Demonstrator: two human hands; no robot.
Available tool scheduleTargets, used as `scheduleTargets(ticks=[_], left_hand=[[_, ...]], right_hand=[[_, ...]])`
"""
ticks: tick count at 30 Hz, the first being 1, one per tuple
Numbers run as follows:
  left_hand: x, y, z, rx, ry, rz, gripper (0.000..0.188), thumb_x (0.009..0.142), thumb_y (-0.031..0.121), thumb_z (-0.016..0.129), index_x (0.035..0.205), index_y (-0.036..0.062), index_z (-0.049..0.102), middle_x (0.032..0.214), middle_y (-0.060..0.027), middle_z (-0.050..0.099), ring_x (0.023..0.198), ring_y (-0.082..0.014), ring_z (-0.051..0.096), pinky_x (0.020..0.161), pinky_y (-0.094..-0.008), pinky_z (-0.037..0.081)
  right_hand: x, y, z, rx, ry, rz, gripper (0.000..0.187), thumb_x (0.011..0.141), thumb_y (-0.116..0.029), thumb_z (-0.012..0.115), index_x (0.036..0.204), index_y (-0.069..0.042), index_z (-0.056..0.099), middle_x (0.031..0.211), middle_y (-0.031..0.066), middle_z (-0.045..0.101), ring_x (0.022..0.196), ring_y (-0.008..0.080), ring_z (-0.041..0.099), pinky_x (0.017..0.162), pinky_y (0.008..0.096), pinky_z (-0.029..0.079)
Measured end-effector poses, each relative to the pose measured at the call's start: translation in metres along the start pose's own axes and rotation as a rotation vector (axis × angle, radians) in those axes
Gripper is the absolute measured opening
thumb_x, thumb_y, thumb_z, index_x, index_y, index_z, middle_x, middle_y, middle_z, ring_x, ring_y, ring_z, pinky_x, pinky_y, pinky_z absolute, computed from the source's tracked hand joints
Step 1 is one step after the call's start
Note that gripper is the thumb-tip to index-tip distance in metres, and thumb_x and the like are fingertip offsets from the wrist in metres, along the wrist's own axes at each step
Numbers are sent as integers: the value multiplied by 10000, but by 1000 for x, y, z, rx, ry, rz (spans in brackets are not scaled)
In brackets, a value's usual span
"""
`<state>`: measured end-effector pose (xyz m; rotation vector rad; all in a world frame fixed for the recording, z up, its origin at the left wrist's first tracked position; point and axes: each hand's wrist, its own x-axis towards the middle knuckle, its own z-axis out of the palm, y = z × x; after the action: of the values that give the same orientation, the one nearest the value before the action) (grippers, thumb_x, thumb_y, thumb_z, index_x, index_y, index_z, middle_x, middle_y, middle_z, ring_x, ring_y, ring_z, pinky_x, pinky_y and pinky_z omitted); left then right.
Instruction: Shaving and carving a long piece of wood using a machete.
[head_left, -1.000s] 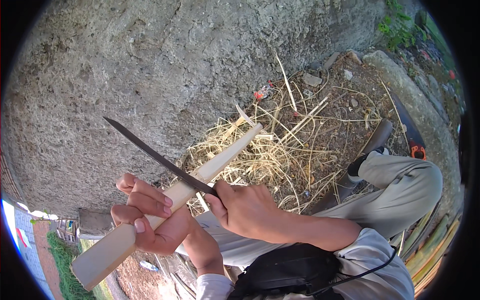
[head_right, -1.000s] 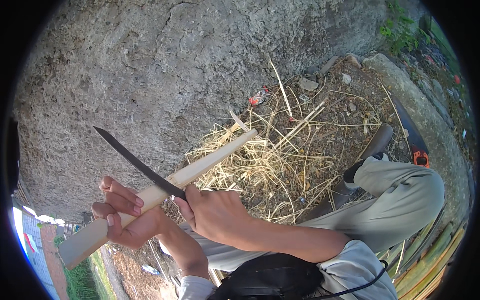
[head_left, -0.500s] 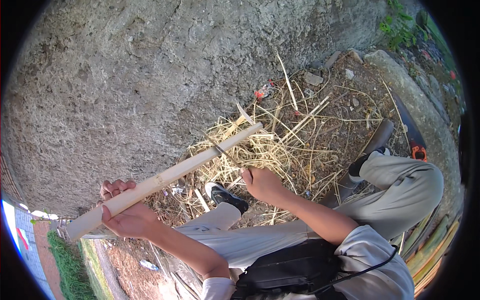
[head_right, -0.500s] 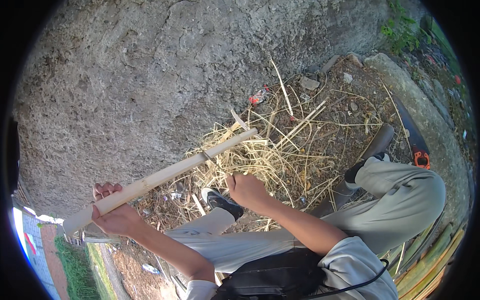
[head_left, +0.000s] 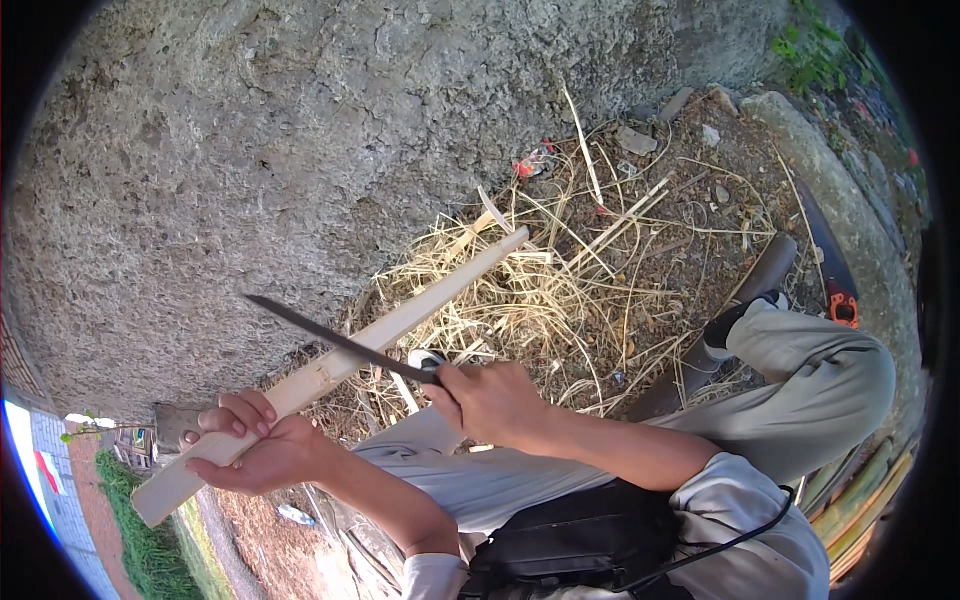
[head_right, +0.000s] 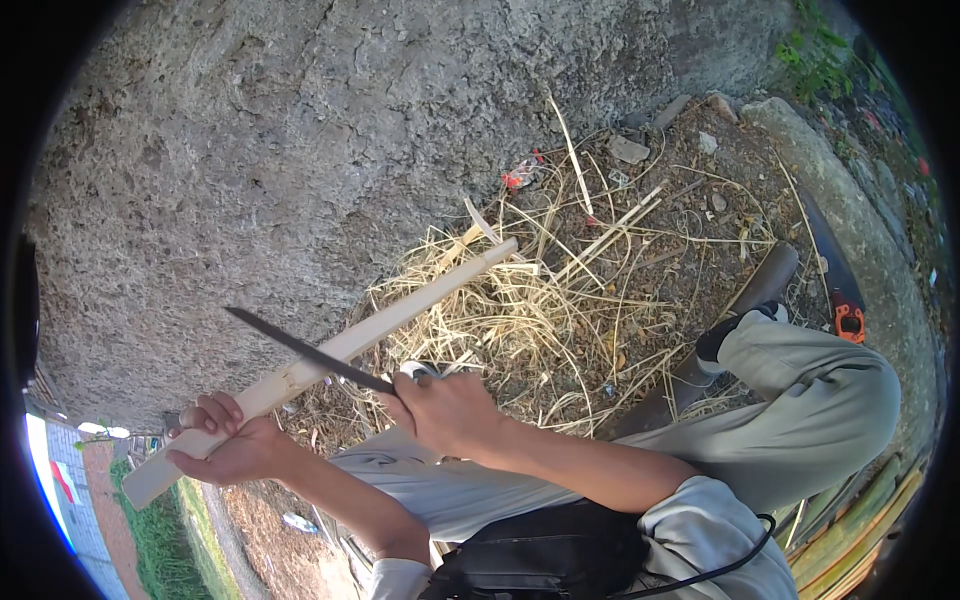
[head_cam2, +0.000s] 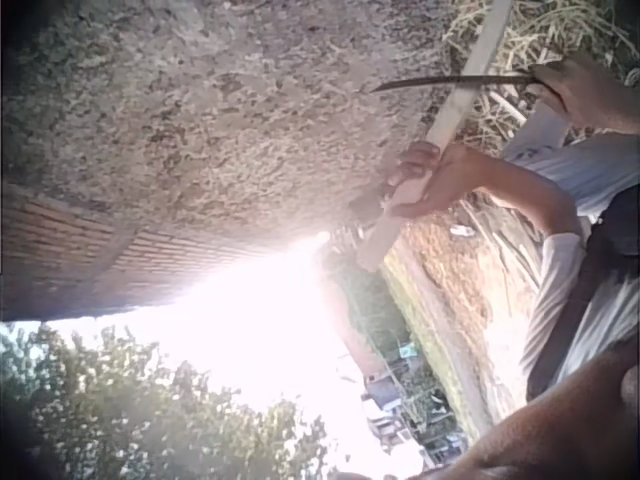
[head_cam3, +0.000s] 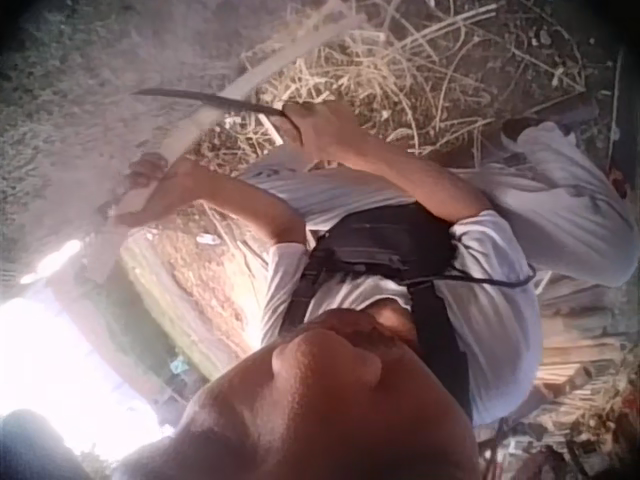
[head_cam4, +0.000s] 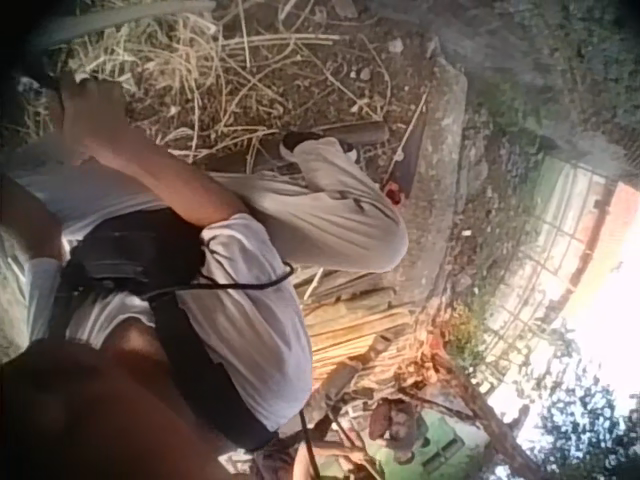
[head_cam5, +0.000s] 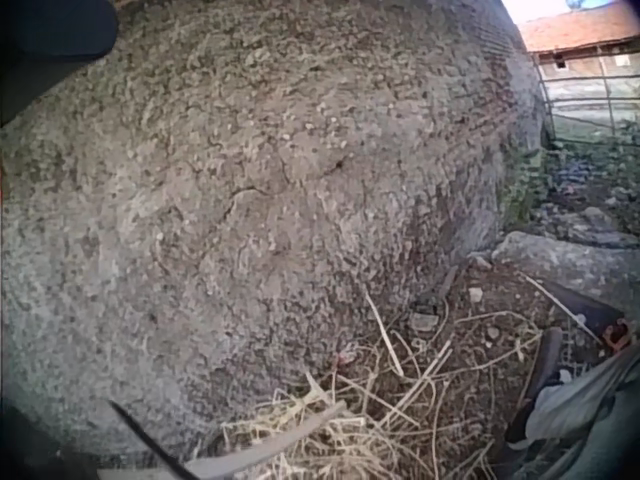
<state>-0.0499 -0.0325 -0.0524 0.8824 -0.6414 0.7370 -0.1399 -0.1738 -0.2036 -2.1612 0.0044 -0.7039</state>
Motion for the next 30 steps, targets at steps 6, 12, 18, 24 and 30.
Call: scheduleTargets(ticks=[6, 12, 18, 24, 30], left_hand=[[-14, 8, 16, 12, -105, 7, 361, 943, 467, 482, 942, 117, 396, 607, 1, 369, 473, -86, 366, 401, -214, 335], [-13, -5, 55, 277, 340, 104, 410, 979, 512, 369, 987, 105, 423, 595, 9, 345, 470, -86, 333, 455, -258, 364], [-9, 2, 38, 290, 220, 52, 394, 1004, 468, 315, 869, 107, 395, 584, 23, 313, 467, -75, 306, 429, -214, 306], [-6, -1, 35, 319, 275, 66, 378, 1003, 465, 326, 839, 127, 373, 566, 34, 267, 468, -68, 273, 411, -213, 259], [-2, -4, 19, 270, 316, 56, 382, 999, 475, 336, 824, 137, 368, 562, 35, 233, 463, -74, 239, 402, -210, 232]], right_hand=[[-15, 131, 11, -163, -125, 467, 475, 1002, -322, 337, 768, -2, 598, 455, 83, 526, 364, 268, 537, 365, 390, 461], [-2, 33, 1, 75, -43, 197, 342, 956, -310, 470, 803, -24, 576, 461, 115, 533, 402, 324, 552, 414, 428, 449], [-18, 56, 23, -10, -18, 122, 330, 963, -290, 460, 782, -34, 564, 445, 95, 520, 383, 294, 546, 375, 402, 434], [-19, 120, 26, -257, -69, 264, 395, 985, -312, 393, 771, -23, 557, 420, 73, 503, 337, 265, 520, 340, 387, 427], [-14, 24, 19, -34, -40, 81, 358, 972, -319, 432, 792, -36, 557, 428, 108, 498, 352, 306, 511, 364, 413, 434]])
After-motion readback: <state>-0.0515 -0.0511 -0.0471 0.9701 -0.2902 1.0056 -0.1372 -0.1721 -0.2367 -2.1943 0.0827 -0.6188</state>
